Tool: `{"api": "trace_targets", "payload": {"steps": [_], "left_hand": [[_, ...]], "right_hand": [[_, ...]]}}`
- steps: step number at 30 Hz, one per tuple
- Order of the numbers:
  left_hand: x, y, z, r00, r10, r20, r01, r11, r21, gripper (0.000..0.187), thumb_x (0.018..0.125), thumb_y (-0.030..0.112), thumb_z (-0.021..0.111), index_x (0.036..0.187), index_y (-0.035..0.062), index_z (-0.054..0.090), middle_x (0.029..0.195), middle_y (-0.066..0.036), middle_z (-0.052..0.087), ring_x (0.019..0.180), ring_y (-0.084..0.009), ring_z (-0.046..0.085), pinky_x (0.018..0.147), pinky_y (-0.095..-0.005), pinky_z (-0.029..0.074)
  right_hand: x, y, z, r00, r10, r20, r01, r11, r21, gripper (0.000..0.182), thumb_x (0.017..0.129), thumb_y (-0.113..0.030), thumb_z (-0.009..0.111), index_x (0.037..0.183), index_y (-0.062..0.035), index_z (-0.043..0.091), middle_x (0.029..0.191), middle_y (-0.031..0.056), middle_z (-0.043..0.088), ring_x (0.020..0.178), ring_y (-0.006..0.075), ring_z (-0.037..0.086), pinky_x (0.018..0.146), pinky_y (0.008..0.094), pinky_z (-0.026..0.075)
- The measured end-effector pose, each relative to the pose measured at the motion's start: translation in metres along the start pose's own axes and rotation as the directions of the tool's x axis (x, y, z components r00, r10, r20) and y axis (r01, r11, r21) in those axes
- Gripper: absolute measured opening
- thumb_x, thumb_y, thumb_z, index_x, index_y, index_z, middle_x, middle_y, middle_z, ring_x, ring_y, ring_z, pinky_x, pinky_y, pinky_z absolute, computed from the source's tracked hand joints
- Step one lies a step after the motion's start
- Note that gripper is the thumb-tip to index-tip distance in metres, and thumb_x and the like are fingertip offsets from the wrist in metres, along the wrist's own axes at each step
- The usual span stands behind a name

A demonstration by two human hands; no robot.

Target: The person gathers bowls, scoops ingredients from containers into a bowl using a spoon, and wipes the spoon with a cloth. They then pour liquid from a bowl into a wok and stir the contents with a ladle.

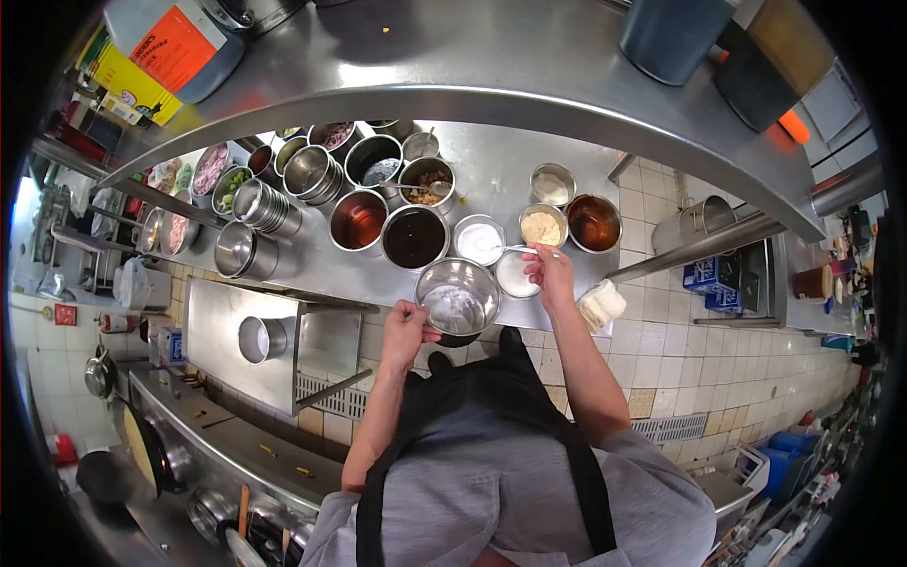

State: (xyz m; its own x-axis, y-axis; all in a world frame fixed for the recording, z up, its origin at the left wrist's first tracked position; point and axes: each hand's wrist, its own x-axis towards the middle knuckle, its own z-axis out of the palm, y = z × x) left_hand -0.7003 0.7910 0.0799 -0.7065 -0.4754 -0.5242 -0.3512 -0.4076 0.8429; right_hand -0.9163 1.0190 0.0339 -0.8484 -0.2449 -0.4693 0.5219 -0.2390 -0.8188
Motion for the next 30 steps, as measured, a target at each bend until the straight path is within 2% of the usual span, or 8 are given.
{"api": "trace_targets", "payload": {"steps": [4,7,10,13,16,18,22,30], "left_hand": [[0.001,0.002,0.001,1.000,-0.012,-0.007,0.012,1.000,-0.006,0.017,0.100,0.013,0.063,0.094,0.0030,0.049,0.082,-0.009,0.060,0.060,-0.0191,0.068,0.052,-0.0306,0.061],[-0.001,0.001,0.000,1.000,-0.004,0.000,0.004,1.000,-0.014,0.017,0.100,0.013,0.062,0.094,0.0027,0.049,0.082,-0.009,0.059,0.060,-0.0190,0.068,0.052,-0.0304,0.061],[-0.002,0.001,0.000,1.000,-0.014,-0.006,0.014,1.000,-0.008,0.017,0.099,0.012,0.062,0.094,0.0022,0.049,0.082,-0.009,0.060,0.060,-0.0187,0.068,0.052,-0.0299,0.060],[-0.004,0.001,-0.001,1.000,-0.017,-0.006,0.017,1.000,-0.019,0.017,0.099,0.012,0.062,0.095,0.0013,0.050,0.083,-0.009,0.060,0.059,-0.0185,0.068,0.052,-0.0295,0.060],[-0.004,0.001,-0.002,1.000,-0.011,-0.013,0.011,1.000,-0.003,0.017,0.099,0.012,0.063,0.096,0.0007,0.051,0.083,-0.009,0.060,0.059,-0.0186,0.068,0.052,-0.0295,0.060],[-0.004,-0.001,-0.003,1.000,-0.013,-0.021,0.012,1.000,-0.012,0.016,0.099,0.012,0.063,0.096,0.0005,0.051,0.084,-0.010,0.061,0.060,-0.0187,0.068,0.052,-0.0298,0.060],[-0.001,-0.004,-0.006,1.000,-0.011,-0.007,0.011,1.000,-0.026,0.016,0.099,0.012,0.063,0.097,0.0008,0.051,0.085,-0.010,0.061,0.060,-0.0193,0.068,0.053,-0.0307,0.061],[-0.001,0.001,-0.005,1.000,-0.023,0.009,0.023,1.000,-0.005,0.017,0.099,0.012,0.064,0.099,0.0009,0.051,0.086,-0.010,0.062,0.062,-0.0204,0.069,0.054,-0.0308,0.061]], "right_hand": [[-0.033,-0.026,0.011,0.975,-0.106,0.195,0.128,0.986,-0.106,0.024,0.101,-0.019,0.059,0.111,0.0007,0.070,0.089,0.0098,0.072,0.059,0.0124,0.063,0.050,0.0246,0.047],[-0.020,-0.003,0.024,0.898,-0.387,0.208,0.439,0.793,-0.422,0.024,0.101,-0.018,0.059,0.110,0.0014,0.070,0.089,0.0097,0.073,0.059,0.0127,0.063,0.050,0.0257,0.047],[0.011,0.033,0.028,0.848,-0.449,0.282,0.523,0.615,-0.591,0.023,0.102,-0.017,0.059,0.109,0.0013,0.071,0.088,0.0088,0.073,0.058,0.0120,0.063,0.050,0.0264,0.045],[0.007,0.031,0.038,0.977,-0.181,0.114,0.212,0.888,-0.408,0.023,0.101,-0.018,0.060,0.109,0.0010,0.070,0.086,0.0090,0.072,0.058,0.0121,0.063,0.049,0.0257,0.045],[0.006,0.027,0.029,0.999,-0.052,-0.013,0.050,0.990,-0.135,0.023,0.100,-0.019,0.061,0.108,-0.0002,0.070,0.085,0.0091,0.072,0.057,0.0126,0.062,0.049,0.0243,0.045],[0.007,0.026,0.015,0.999,0.003,-0.032,-0.005,0.999,-0.049,0.024,0.100,-0.021,0.061,0.110,-0.0010,0.069,0.087,0.0090,0.072,0.057,0.0125,0.062,0.049,0.0234,0.046],[0.005,0.021,0.003,0.999,0.039,0.010,-0.040,0.997,0.066,0.027,0.101,-0.024,0.062,0.114,-0.0020,0.067,0.090,0.0087,0.072,0.060,0.0113,0.063,0.049,0.0223,0.045],[-0.005,0.013,-0.001,1.000,0.007,0.023,-0.008,0.998,0.059,0.028,0.102,-0.025,0.061,0.116,-0.0012,0.067,0.092,0.0080,0.071,0.061,0.0107,0.063,0.050,0.0217,0.046]]}}
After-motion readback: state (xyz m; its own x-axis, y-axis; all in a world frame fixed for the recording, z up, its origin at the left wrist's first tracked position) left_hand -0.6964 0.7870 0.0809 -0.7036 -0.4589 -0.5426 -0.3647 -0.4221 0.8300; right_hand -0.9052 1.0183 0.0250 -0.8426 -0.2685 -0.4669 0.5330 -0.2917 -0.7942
